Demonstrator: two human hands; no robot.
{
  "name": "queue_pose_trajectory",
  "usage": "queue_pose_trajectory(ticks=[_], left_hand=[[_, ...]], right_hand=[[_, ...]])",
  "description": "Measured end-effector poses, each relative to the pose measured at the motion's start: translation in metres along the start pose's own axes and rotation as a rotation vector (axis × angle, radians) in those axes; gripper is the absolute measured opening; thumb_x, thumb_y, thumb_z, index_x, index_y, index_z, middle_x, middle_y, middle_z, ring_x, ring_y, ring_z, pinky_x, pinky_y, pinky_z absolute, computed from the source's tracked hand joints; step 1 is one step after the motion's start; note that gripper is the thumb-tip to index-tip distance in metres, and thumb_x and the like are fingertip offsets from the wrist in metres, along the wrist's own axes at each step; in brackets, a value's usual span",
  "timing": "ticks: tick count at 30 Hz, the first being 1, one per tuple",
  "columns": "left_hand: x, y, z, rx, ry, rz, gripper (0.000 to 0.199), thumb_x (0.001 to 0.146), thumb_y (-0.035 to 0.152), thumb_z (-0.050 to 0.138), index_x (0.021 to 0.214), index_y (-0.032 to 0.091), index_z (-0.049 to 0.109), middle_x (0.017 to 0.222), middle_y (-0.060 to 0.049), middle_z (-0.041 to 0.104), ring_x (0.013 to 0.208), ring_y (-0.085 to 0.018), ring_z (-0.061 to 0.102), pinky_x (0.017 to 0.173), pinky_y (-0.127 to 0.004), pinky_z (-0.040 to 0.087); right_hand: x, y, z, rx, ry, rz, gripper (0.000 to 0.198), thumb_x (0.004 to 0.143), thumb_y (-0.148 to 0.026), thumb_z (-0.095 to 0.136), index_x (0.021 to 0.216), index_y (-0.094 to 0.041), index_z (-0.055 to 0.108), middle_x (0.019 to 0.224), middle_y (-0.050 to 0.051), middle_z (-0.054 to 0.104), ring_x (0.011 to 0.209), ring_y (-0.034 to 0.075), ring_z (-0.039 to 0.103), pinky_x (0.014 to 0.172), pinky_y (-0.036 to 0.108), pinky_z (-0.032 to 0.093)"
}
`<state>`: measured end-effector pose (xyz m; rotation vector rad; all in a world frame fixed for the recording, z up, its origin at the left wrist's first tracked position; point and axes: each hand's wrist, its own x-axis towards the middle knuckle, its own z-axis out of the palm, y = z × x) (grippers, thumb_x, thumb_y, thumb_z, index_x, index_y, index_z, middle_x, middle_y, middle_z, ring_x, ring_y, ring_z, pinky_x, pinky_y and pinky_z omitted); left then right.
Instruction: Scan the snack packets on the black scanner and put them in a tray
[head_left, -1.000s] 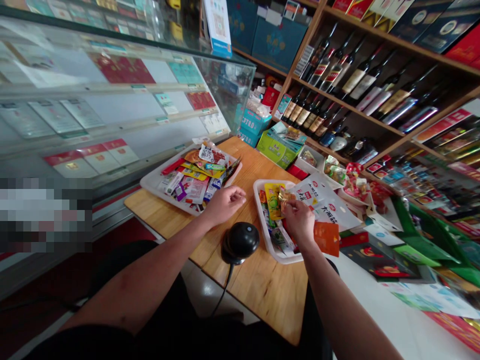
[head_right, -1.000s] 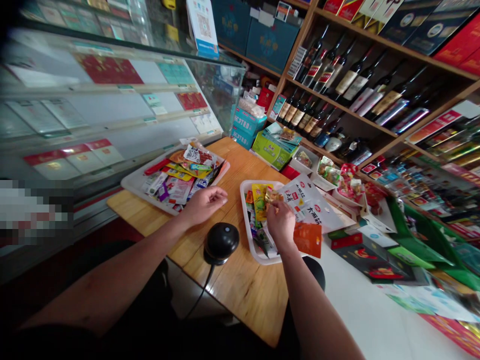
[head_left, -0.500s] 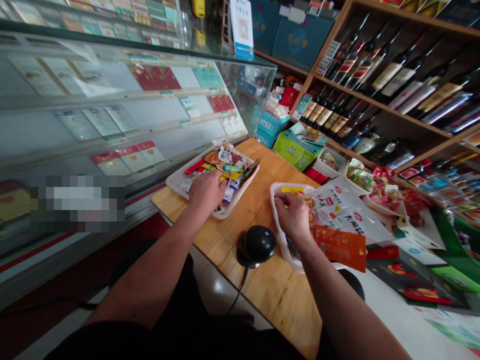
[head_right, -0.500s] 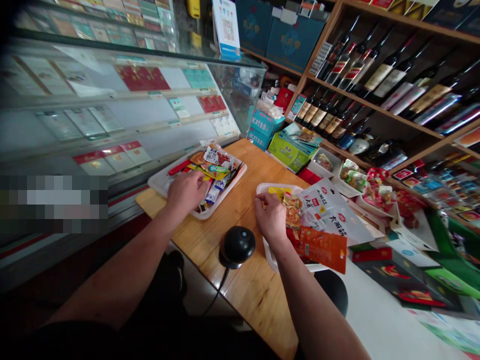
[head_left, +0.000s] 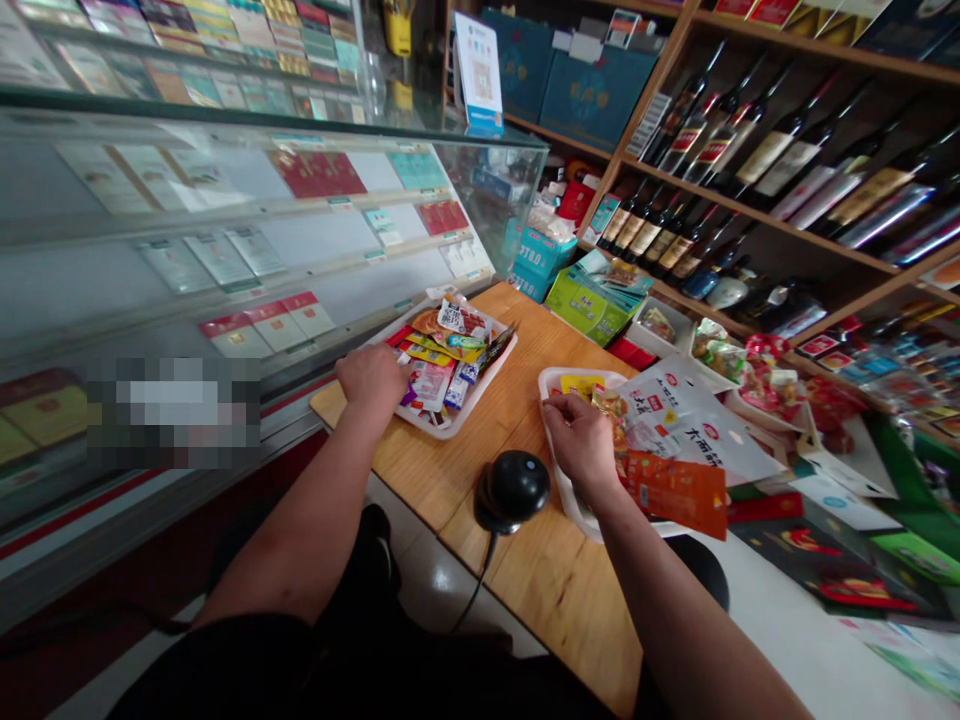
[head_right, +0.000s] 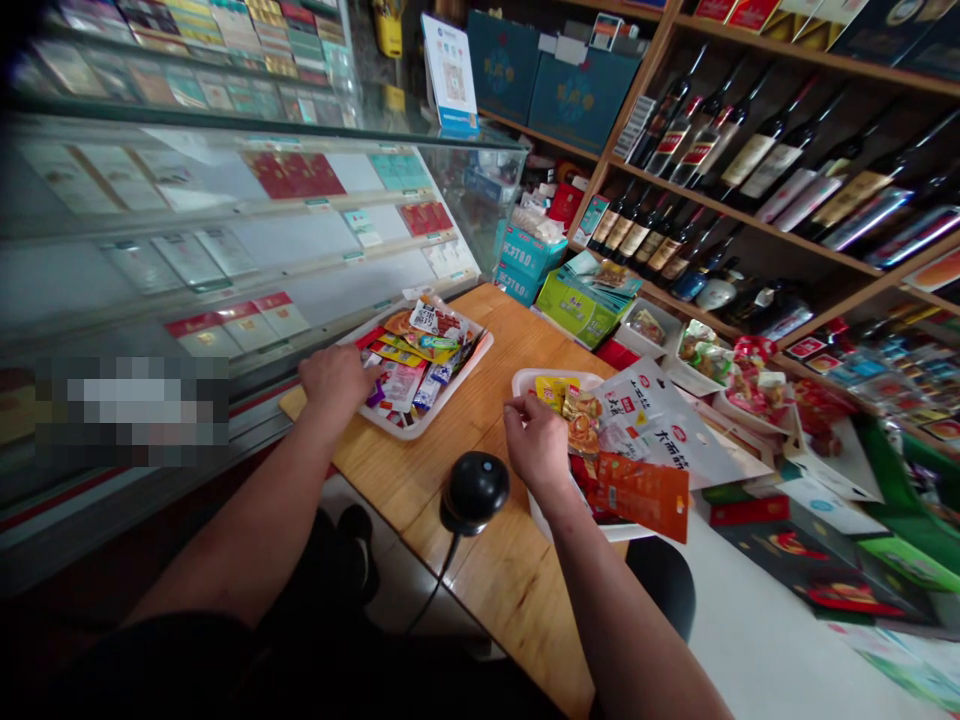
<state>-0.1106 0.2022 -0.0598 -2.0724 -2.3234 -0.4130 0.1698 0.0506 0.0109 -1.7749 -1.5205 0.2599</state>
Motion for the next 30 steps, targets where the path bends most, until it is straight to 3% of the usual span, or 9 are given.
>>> queue_pose_trajectory(ticks=[6,11,15,20,22,25,27,30], left_hand=[[-0.002,0.005,-0.008,-0.004,0.000,0.018,0.047,0.085,0.050,0.057,0.102,0.008,0.070,0.102,-0.022,0.068,0.094,-0.037,0.063,0.078,-0.043,0.044],[-0.027,0.009,-0.026,-0.068,0.155,0.110,0.042,0.093,0.045,0.044,0.104,0.013,0.069,0.104,-0.019,0.068,0.097,-0.034,0.061,0.083,-0.042,0.043],[-0.055,0.014,-0.031,-0.202,0.249,0.236,0.042,0.097,0.042,0.041,0.118,0.015,0.065,0.112,-0.016,0.068,0.108,-0.032,0.059,0.097,-0.041,0.040],[-0.084,0.024,-0.039,-0.435,0.282,0.269,0.036,0.096,0.038,0.047,0.123,0.018,0.061,0.120,-0.015,0.066,0.118,-0.028,0.058,0.105,-0.040,0.040],[-0.094,0.028,-0.048,-0.562,0.295,0.245,0.036,0.093,0.039,0.053,0.121,0.017,0.062,0.120,-0.015,0.066,0.115,-0.027,0.061,0.103,-0.040,0.044],[-0.111,0.036,-0.060,-0.909,0.247,0.120,0.038,0.089,0.042,0.062,0.117,0.016,0.065,0.109,-0.012,0.070,0.094,-0.023,0.067,0.088,-0.035,0.052],[-0.124,0.041,-0.067,-1.222,0.183,0.011,0.039,0.085,0.043,0.067,0.111,0.015,0.066,0.100,-0.010,0.072,0.081,-0.019,0.067,0.075,-0.031,0.054],[-0.144,0.049,-0.078,-1.634,0.041,-0.106,0.040,0.078,0.041,0.076,0.106,0.013,0.066,0.099,-0.009,0.072,0.077,-0.017,0.067,0.065,-0.026,0.053]], right_hand=[[-0.031,0.001,-0.035,0.028,0.087,0.065,0.021,0.088,-0.033,0.057,0.090,-0.021,0.076,0.090,0.005,0.074,0.083,0.021,0.068,0.079,0.030,0.050],[-0.061,0.011,-0.059,0.051,0.167,0.151,0.020,0.088,-0.037,0.061,0.092,-0.024,0.076,0.093,0.003,0.074,0.086,0.022,0.069,0.082,0.032,0.050],[-0.076,0.016,-0.061,0.110,0.152,0.132,0.018,0.088,-0.035,0.061,0.089,-0.024,0.075,0.092,0.003,0.074,0.088,0.022,0.068,0.083,0.032,0.050],[-0.084,0.008,-0.056,0.205,0.087,0.090,0.018,0.089,-0.032,0.060,0.090,-0.023,0.075,0.093,0.004,0.073,0.087,0.021,0.068,0.082,0.032,0.051],[-0.087,0.004,-0.055,0.233,0.072,0.065,0.017,0.089,-0.030,0.059,0.090,-0.023,0.074,0.093,0.004,0.073,0.088,0.020,0.067,0.082,0.031,0.051],[-0.089,0.000,-0.054,0.273,0.066,0.050,0.016,0.090,-0.029,0.059,0.090,-0.022,0.074,0.092,0.004,0.072,0.086,0.019,0.067,0.080,0.030,0.051],[-0.090,-0.003,-0.052,0.314,0.046,0.050,0.017,0.091,-0.029,0.058,0.092,-0.021,0.073,0.093,0.004,0.072,0.086,0.018,0.066,0.080,0.030,0.051],[-0.092,-0.010,-0.049,0.382,-0.015,0.069,0.017,0.092,-0.029,0.058,0.091,-0.020,0.073,0.092,0.004,0.071,0.086,0.018,0.066,0.081,0.030,0.051]])
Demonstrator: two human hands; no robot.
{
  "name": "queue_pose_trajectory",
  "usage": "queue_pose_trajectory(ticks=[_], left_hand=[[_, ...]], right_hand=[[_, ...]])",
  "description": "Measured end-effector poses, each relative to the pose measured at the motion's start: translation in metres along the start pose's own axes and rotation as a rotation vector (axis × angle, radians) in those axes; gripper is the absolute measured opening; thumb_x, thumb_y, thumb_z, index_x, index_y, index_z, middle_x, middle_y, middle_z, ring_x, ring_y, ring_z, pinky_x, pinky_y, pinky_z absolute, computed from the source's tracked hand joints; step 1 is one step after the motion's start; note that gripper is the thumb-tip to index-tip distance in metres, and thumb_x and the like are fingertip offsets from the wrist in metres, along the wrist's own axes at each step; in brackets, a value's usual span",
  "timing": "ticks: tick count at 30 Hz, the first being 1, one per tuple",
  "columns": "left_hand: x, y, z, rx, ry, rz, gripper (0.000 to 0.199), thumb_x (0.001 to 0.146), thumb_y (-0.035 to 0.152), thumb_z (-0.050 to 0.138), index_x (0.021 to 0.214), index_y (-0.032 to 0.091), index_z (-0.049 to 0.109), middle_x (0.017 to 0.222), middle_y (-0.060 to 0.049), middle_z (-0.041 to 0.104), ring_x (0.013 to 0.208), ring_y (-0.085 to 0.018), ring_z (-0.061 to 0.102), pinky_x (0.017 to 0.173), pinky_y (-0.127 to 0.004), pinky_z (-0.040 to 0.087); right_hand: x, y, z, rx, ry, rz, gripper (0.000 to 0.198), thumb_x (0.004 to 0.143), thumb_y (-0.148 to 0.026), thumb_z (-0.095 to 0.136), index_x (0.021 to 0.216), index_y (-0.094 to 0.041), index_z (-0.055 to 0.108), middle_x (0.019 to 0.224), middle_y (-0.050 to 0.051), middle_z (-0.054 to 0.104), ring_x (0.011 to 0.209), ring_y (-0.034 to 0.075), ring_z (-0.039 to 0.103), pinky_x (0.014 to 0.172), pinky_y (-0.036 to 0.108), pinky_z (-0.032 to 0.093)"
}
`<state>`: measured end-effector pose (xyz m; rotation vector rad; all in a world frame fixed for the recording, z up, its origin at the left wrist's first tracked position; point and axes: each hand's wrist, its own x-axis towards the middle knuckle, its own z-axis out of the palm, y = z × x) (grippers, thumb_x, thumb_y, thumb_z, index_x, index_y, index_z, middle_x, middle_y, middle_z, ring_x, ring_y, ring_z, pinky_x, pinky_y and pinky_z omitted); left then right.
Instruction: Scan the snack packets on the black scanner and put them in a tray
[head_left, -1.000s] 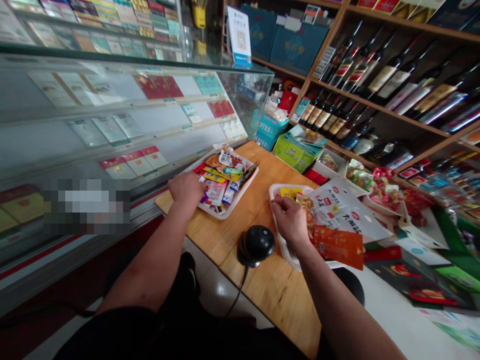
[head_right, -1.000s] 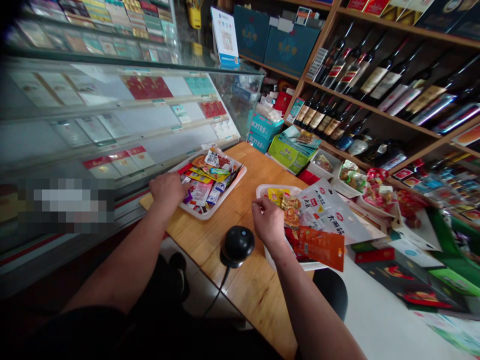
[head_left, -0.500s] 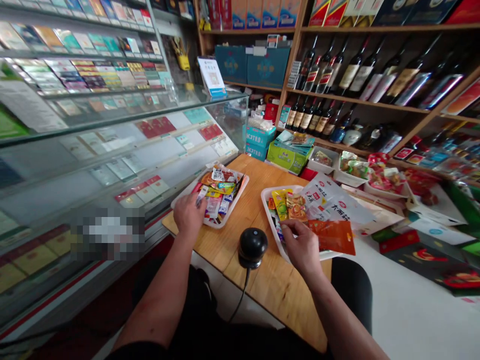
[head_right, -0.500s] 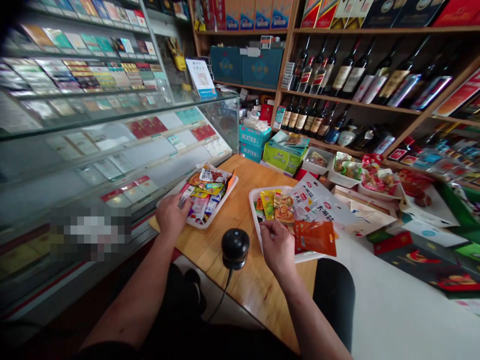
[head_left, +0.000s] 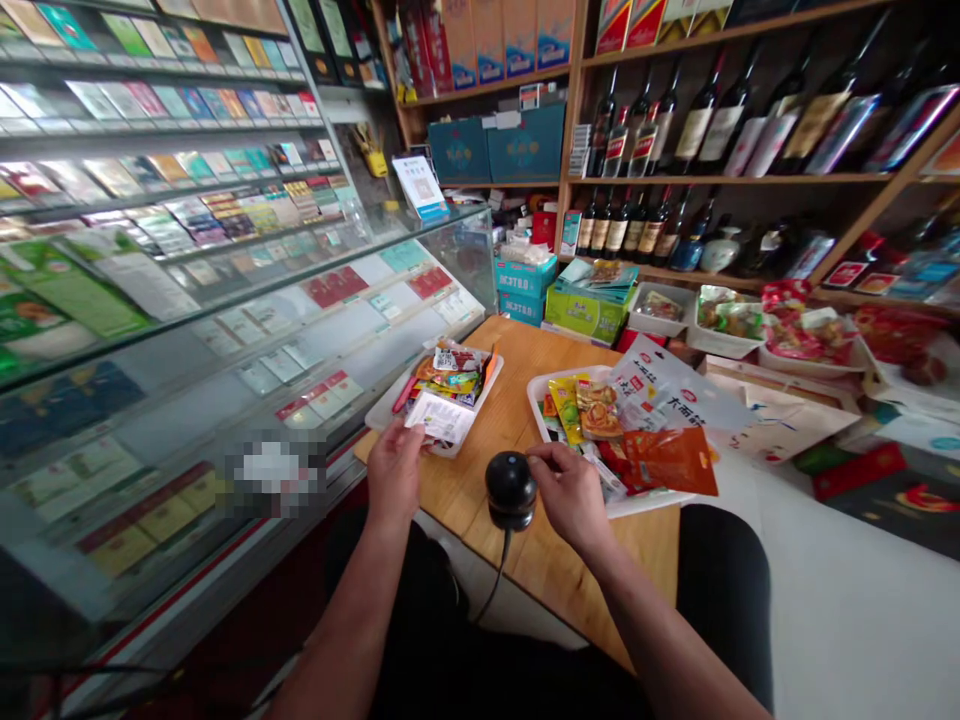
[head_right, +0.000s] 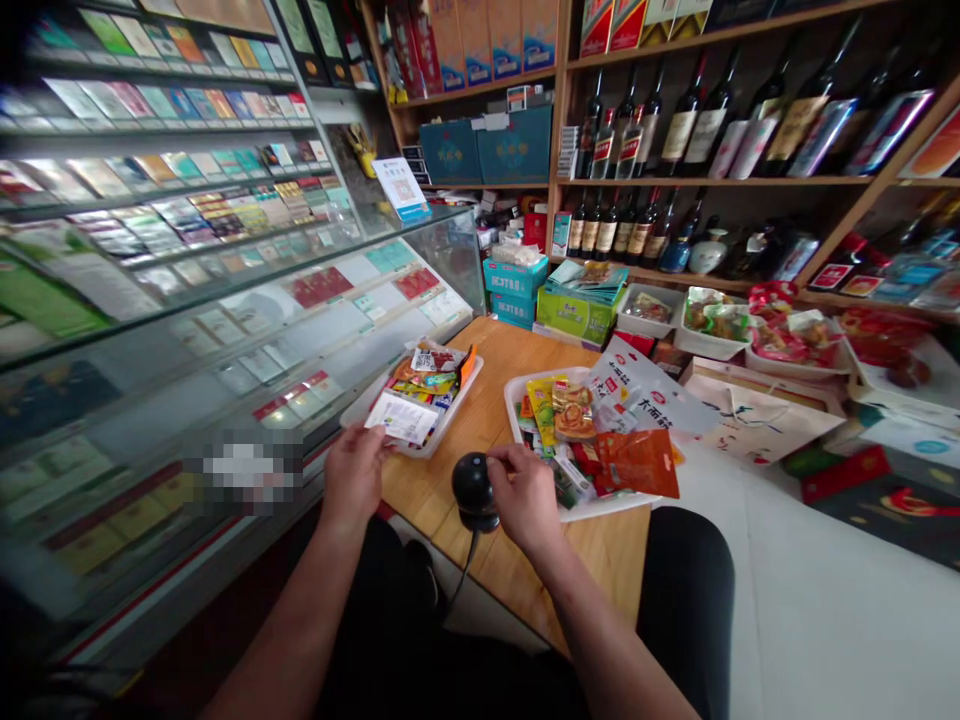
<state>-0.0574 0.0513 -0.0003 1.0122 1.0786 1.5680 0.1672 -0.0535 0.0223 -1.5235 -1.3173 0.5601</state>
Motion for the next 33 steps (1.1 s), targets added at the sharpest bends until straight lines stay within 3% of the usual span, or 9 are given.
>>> queue_pose_trajectory(ticks=[4,10,16,19,23,28,33], left_hand=[[-0.027,0.014,0.009,-0.254,-0.084,-0.163,0.041,0.075,0.032,0.081,0.108,0.015,0.064,0.103,-0.009,0.071,0.081,-0.016,0.068,0.065,-0.025,0.054],[-0.065,0.025,0.024,-0.333,-0.163,-0.266,0.044,0.077,0.026,0.081,0.117,0.018,0.062,0.110,-0.007,0.070,0.086,-0.016,0.068,0.069,-0.027,0.057],[-0.097,0.022,0.033,-0.334,-0.207,-0.378,0.044,0.078,0.025,0.080,0.117,0.018,0.061,0.111,-0.009,0.069,0.089,-0.016,0.068,0.074,-0.028,0.057],[-0.104,0.020,0.035,-0.296,-0.220,-0.397,0.045,0.078,0.027,0.080,0.117,0.017,0.061,0.114,-0.010,0.069,0.092,-0.018,0.068,0.076,-0.029,0.056],[-0.100,0.016,0.036,-0.131,-0.201,-0.323,0.044,0.080,0.032,0.078,0.117,0.017,0.061,0.115,-0.011,0.068,0.094,-0.018,0.067,0.073,-0.027,0.054],[-0.090,0.022,0.037,0.191,-0.072,0.016,0.042,0.083,0.033,0.076,0.120,0.018,0.063,0.112,-0.009,0.066,0.097,-0.016,0.064,0.080,-0.025,0.052],[-0.086,0.036,0.043,0.248,-0.206,0.121,0.049,0.087,0.035,0.071,0.133,0.023,0.060,0.116,-0.008,0.064,0.100,-0.017,0.064,0.089,-0.029,0.052]], right_hand=[[-0.007,-0.008,0.008,0.128,-0.070,0.064,0.017,0.091,-0.029,0.059,0.100,-0.019,0.070,0.097,0.004,0.071,0.088,0.017,0.067,0.080,0.030,0.052],[-0.022,-0.016,0.014,0.337,-0.130,0.125,0.036,0.089,-0.029,0.062,0.123,-0.017,0.058,0.102,0.006,0.071,0.087,0.016,0.068,0.077,0.029,0.056],[-0.032,-0.018,0.014,0.410,-0.150,0.090,0.029,0.088,-0.026,0.063,0.117,-0.018,0.061,0.107,0.007,0.071,0.091,0.017,0.069,0.081,0.030,0.056],[-0.032,-0.013,0.016,0.403,-0.131,0.136,0.027,0.089,-0.027,0.062,0.114,-0.018,0.063,0.101,0.006,0.072,0.086,0.018,0.069,0.077,0.030,0.056],[-0.026,-0.008,0.017,0.435,-0.118,0.178,0.027,0.090,-0.033,0.062,0.113,-0.019,0.064,0.094,0.005,0.072,0.079,0.018,0.068,0.070,0.030,0.055],[-0.012,-0.012,0.009,0.308,-0.022,0.102,0.027,0.091,-0.032,0.060,0.114,-0.019,0.066,0.090,0.004,0.071,0.074,0.016,0.065,0.067,0.027,0.051],[0.002,-0.020,0.001,0.116,0.088,-0.055,0.025,0.089,-0.027,0.062,0.112,-0.021,0.070,0.097,0.004,0.070,0.083,0.017,0.064,0.078,0.030,0.052]])
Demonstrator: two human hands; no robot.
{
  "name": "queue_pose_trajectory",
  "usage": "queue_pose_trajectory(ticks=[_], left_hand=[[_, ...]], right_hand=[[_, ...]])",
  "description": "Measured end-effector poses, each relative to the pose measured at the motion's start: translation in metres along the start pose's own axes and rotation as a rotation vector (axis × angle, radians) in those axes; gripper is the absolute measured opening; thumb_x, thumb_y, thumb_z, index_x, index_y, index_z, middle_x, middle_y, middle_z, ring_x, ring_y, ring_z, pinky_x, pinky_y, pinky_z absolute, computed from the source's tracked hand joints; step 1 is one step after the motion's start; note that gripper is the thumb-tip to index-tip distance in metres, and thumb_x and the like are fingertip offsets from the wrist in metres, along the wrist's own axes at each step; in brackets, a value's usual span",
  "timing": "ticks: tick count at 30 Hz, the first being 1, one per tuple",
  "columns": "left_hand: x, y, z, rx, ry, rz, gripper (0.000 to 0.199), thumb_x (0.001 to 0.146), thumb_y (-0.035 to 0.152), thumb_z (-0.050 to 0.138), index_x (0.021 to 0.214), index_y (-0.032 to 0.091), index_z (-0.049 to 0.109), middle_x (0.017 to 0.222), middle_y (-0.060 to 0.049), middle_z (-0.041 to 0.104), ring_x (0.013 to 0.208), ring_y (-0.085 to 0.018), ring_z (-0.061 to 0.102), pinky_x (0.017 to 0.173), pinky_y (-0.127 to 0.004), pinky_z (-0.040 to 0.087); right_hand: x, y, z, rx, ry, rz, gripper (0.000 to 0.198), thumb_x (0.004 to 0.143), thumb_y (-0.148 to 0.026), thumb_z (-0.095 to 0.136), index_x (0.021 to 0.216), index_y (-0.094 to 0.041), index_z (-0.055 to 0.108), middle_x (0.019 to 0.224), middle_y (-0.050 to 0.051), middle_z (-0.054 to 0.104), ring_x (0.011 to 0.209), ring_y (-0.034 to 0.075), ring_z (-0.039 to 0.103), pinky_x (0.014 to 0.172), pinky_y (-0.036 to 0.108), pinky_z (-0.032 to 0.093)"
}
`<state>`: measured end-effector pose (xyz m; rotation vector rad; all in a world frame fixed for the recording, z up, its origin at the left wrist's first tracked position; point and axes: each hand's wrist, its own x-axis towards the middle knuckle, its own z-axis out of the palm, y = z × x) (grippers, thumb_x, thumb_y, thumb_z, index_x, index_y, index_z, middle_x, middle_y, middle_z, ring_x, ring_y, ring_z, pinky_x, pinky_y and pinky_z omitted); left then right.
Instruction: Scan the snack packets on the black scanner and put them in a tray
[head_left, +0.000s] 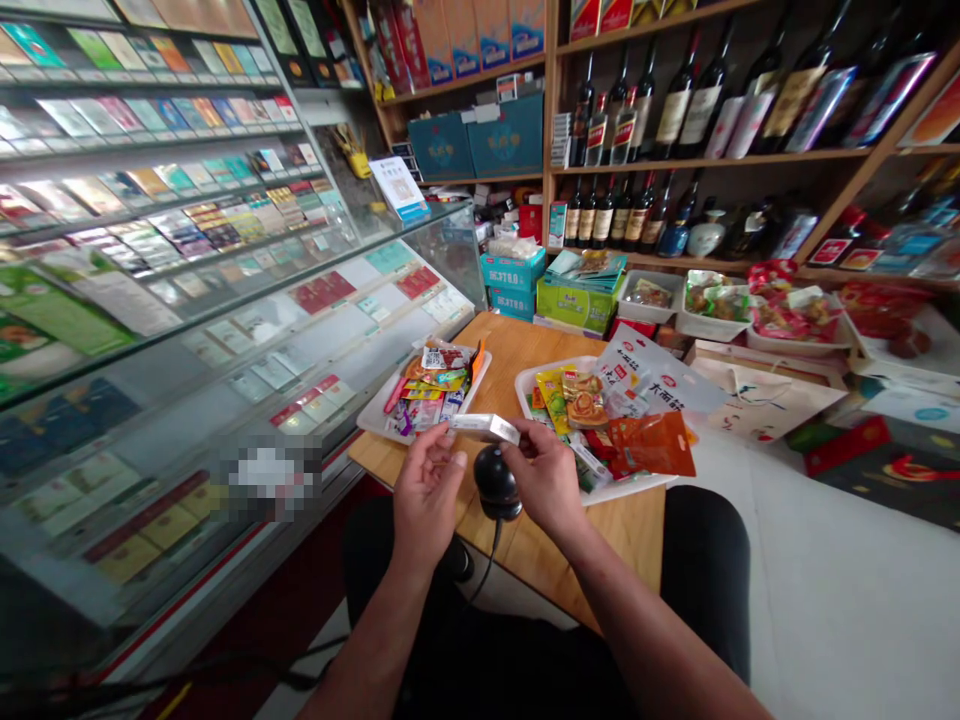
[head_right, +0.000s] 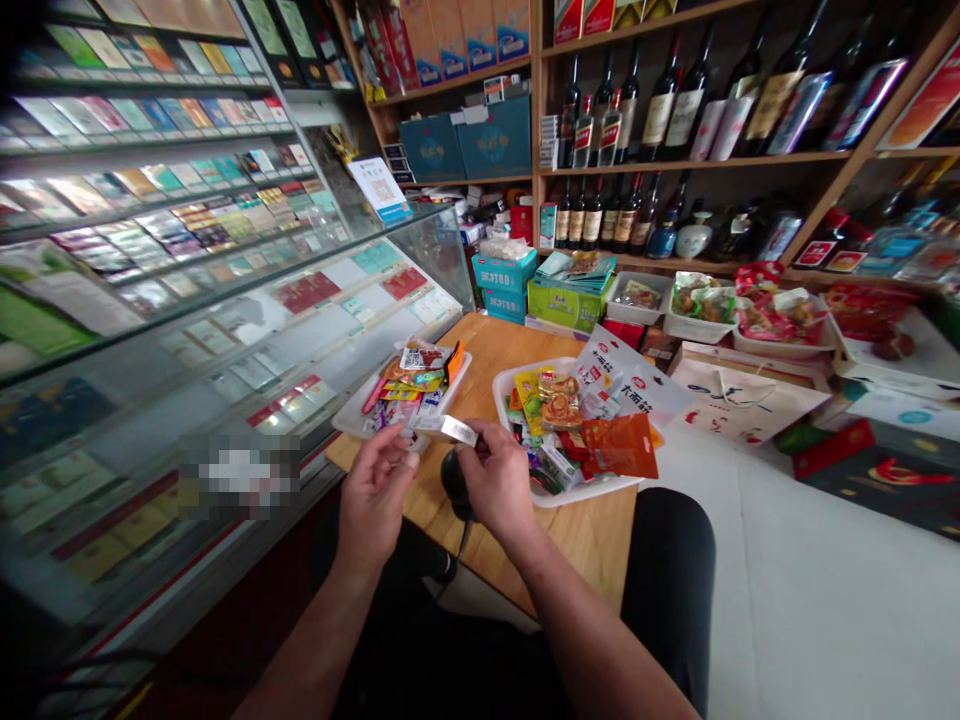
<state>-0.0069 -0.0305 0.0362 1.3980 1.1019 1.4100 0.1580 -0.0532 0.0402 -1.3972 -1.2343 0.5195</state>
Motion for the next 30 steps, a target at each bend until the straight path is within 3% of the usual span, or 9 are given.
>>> queue_pose_trajectory(ticks=[4,8,14,19,24,30], left_hand=[[0.007,0.002,0.007,-0.033,-0.110,-0.034,0.048,0.091,0.036,0.067,0.137,0.024,0.059,0.129,-0.011,0.063,0.114,-0.021,0.063,0.097,-0.034,0.051],[0.016,0.002,0.014,-0.133,-0.142,-0.051,0.044,0.091,0.035,0.068,0.133,0.021,0.062,0.135,-0.011,0.062,0.124,-0.024,0.060,0.104,-0.037,0.049],[0.033,0.001,0.025,-0.199,-0.098,-0.181,0.042,0.085,0.042,0.073,0.118,0.017,0.069,0.122,-0.011,0.068,0.112,-0.025,0.065,0.086,-0.031,0.054],[0.050,-0.020,0.034,-0.199,-0.022,-0.287,0.042,0.077,0.046,0.078,0.104,0.015,0.067,0.102,-0.010,0.071,0.092,-0.020,0.066,0.073,-0.028,0.052],[0.064,-0.040,0.040,-0.164,-0.070,-0.333,0.040,0.075,0.043,0.078,0.100,0.014,0.068,0.096,-0.009,0.071,0.086,-0.018,0.065,0.074,-0.029,0.051],[0.076,-0.056,0.045,-0.131,-0.100,-0.324,0.035,0.074,0.036,0.077,0.100,0.015,0.071,0.099,-0.009,0.072,0.092,-0.021,0.067,0.083,-0.033,0.051]], right_hand=[[0.008,-0.003,0.001,-0.037,0.025,-0.120,0.027,0.088,-0.022,0.063,0.114,-0.021,0.071,0.101,0.005,0.069,0.088,0.018,0.064,0.082,0.032,0.053],[0.013,-0.004,0.003,-0.045,0.002,-0.149,0.030,0.088,-0.019,0.061,0.116,-0.021,0.071,0.106,0.006,0.069,0.092,0.017,0.065,0.086,0.032,0.054],[0.021,0.007,0.002,-0.036,-0.047,-0.100,0.026,0.092,-0.024,0.058,0.113,-0.021,0.072,0.115,0.008,0.070,0.105,0.020,0.066,0.095,0.034,0.053],[0.033,0.023,-0.001,-0.054,-0.060,-0.030,0.028,0.093,-0.026,0.055,0.115,-0.022,0.073,0.116,0.005,0.072,0.108,0.021,0.067,0.100,0.035,0.051],[0.043,0.040,-0.001,-0.075,-0.101,0.019,0.029,0.093,-0.026,0.056,0.115,-0.022,0.073,0.112,0.003,0.074,0.102,0.019,0.069,0.095,0.032,0.052],[0.047,0.057,0.001,-0.063,-0.159,0.068,0.030,0.092,-0.026,0.055,0.116,-0.021,0.073,0.113,0.004,0.073,0.103,0.019,0.068,0.096,0.032,0.051]])
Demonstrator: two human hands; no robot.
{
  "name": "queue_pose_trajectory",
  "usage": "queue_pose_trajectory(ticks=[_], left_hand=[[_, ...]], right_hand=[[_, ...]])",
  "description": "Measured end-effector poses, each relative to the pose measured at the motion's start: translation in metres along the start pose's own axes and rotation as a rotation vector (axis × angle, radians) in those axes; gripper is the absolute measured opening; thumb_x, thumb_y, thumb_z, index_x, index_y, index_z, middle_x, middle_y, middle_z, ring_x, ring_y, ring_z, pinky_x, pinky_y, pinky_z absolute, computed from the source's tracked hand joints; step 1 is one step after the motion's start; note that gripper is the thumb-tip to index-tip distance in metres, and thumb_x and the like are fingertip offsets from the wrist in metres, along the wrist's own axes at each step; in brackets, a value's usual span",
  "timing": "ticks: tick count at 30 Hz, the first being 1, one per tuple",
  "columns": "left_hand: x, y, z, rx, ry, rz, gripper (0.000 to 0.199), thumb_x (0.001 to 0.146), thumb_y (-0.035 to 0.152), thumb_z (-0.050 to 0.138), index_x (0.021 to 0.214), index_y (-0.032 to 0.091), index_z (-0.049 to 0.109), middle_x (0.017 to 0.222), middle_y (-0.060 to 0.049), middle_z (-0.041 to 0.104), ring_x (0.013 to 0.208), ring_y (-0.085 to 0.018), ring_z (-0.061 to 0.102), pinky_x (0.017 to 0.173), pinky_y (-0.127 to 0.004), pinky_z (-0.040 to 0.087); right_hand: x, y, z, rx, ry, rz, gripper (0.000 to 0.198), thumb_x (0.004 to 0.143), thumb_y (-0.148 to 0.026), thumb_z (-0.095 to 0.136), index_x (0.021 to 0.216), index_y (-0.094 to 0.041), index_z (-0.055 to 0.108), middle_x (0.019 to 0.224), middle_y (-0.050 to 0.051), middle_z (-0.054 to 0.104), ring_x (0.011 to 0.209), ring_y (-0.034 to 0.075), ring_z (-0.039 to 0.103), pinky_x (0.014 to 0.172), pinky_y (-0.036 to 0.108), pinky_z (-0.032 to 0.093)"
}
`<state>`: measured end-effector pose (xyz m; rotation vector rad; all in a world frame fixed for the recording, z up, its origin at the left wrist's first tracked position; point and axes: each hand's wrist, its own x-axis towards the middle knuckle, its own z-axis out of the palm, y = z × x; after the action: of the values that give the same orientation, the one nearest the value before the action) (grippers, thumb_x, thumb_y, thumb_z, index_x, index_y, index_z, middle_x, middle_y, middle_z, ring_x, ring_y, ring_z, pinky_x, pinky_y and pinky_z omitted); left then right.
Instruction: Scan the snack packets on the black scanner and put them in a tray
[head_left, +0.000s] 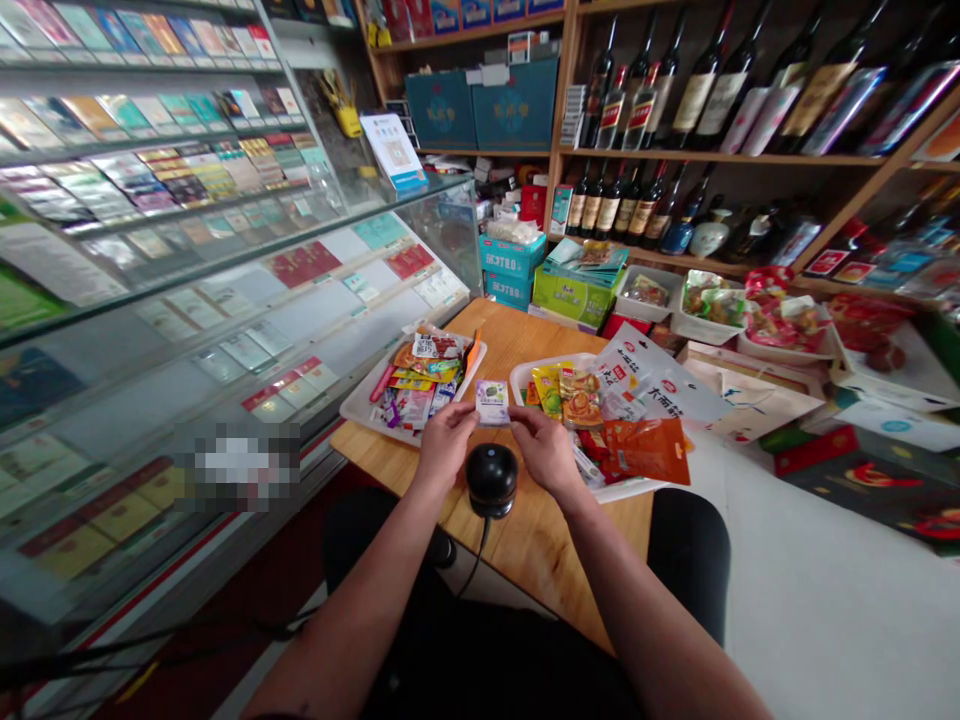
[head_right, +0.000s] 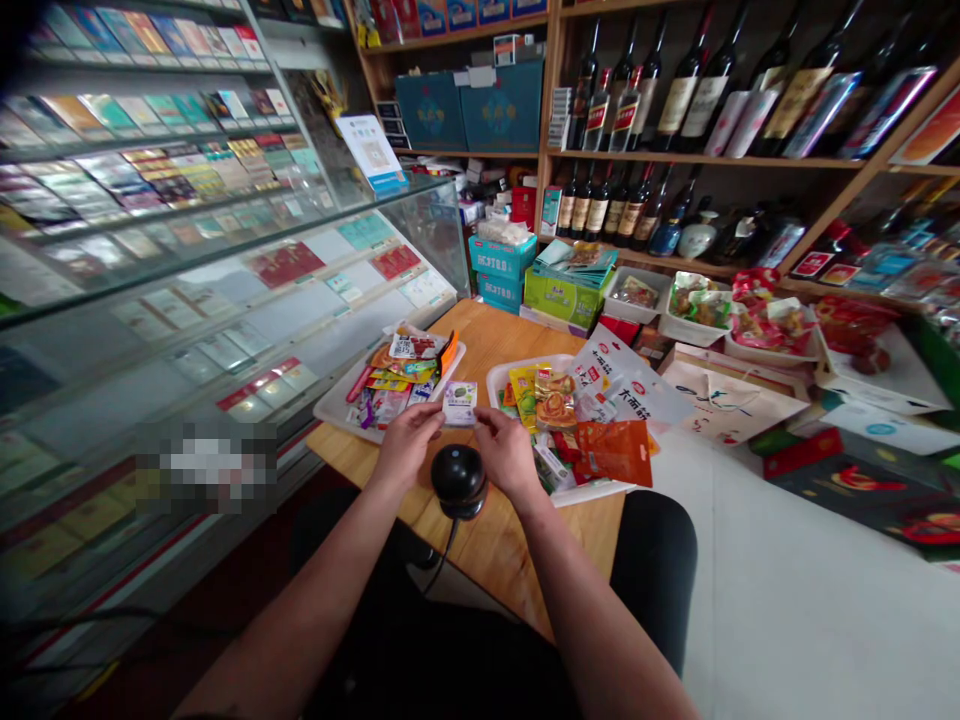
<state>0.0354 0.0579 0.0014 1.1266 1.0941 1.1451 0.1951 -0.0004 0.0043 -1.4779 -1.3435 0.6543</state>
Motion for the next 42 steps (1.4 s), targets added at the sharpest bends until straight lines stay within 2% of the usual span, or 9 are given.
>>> queue_pose_trajectory(ticks=[5,10,16,22,28,35,39,42], left_hand=[[0.009,-0.015,-0.002,0.032,-0.031,-0.031,0.031,0.075,0.033,0.075,0.101,0.016,0.071,0.100,-0.011,0.073,0.093,-0.023,0.068,0.088,-0.037,0.051],[0.016,-0.032,-0.006,0.124,-0.019,-0.001,0.030,0.075,0.032,0.076,0.100,0.016,0.072,0.104,-0.011,0.073,0.098,-0.023,0.068,0.093,-0.037,0.050],[0.021,-0.043,-0.004,0.108,-0.056,-0.022,0.031,0.077,0.033,0.074,0.101,0.015,0.071,0.102,-0.012,0.073,0.093,-0.023,0.069,0.088,-0.037,0.051],[0.021,-0.044,0.000,0.117,-0.054,-0.061,0.032,0.076,0.033,0.074,0.101,0.014,0.070,0.099,-0.012,0.074,0.090,-0.024,0.069,0.084,-0.036,0.051],[0.023,-0.050,-0.003,0.275,-0.036,0.004,0.025,0.078,0.032,0.071,0.097,0.016,0.072,0.101,-0.010,0.073,0.096,-0.024,0.068,0.089,-0.035,0.048],[0.026,-0.050,0.002,0.180,-0.043,-0.078,0.031,0.076,0.036,0.074,0.098,0.015,0.072,0.091,-0.010,0.073,0.080,-0.021,0.067,0.076,-0.032,0.049],[0.025,-0.041,0.006,0.180,-0.060,-0.028,0.030,0.077,0.037,0.075,0.098,0.016,0.073,0.093,-0.009,0.073,0.086,-0.022,0.068,0.082,-0.033,0.049],[0.024,-0.029,0.011,0.267,-0.064,0.063,0.026,0.079,0.036,0.073,0.098,0.018,0.073,0.099,-0.009,0.073,0.094,-0.023,0.067,0.090,-0.035,0.048]], right_hand=[[0.003,0.010,0.002,0.012,-0.008,0.063,0.031,0.091,-0.026,0.055,0.115,-0.021,0.073,0.110,0.004,0.074,0.100,0.019,0.069,0.096,0.032,0.051],[0.005,0.019,0.003,-0.051,0.012,0.077,0.030,0.090,-0.026,0.057,0.114,-0.021,0.073,0.113,0.004,0.073,0.106,0.020,0.068,0.100,0.034,0.049],[0.005,0.033,0.006,-0.002,-0.002,0.086,0.029,0.090,-0.027,0.056,0.113,-0.021,0.073,0.110,0.003,0.074,0.101,0.018,0.069,0.095,0.032,0.052],[0.004,0.040,0.007,-0.011,-0.001,0.107,0.030,0.090,-0.028,0.057,0.113,-0.021,0.074,0.109,0.005,0.074,0.099,0.019,0.069,0.094,0.033,0.052],[0.005,0.042,0.004,-0.052,-0.012,0.141,0.030,0.089,-0.027,0.058,0.114,-0.020,0.073,0.115,0.006,0.073,0.110,0.021,0.067,0.104,0.037,0.047],[0.005,0.048,0.005,0.027,-0.008,0.126,0.029,0.088,-0.028,0.059,0.113,-0.021,0.073,0.108,0.005,0.074,0.099,0.020,0.070,0.095,0.034,0.053],[0.006,0.042,0.000,0.063,0.000,0.139,0.029,0.088,-0.028,0.059,0.112,-0.020,0.073,0.109,0.005,0.074,0.100,0.020,0.070,0.095,0.034,0.052],[0.006,0.033,-0.008,0.025,0.015,0.124,0.029,0.088,-0.027,0.059,0.113,-0.020,0.073,0.111,0.005,0.074,0.104,0.020,0.069,0.098,0.035,0.051]])
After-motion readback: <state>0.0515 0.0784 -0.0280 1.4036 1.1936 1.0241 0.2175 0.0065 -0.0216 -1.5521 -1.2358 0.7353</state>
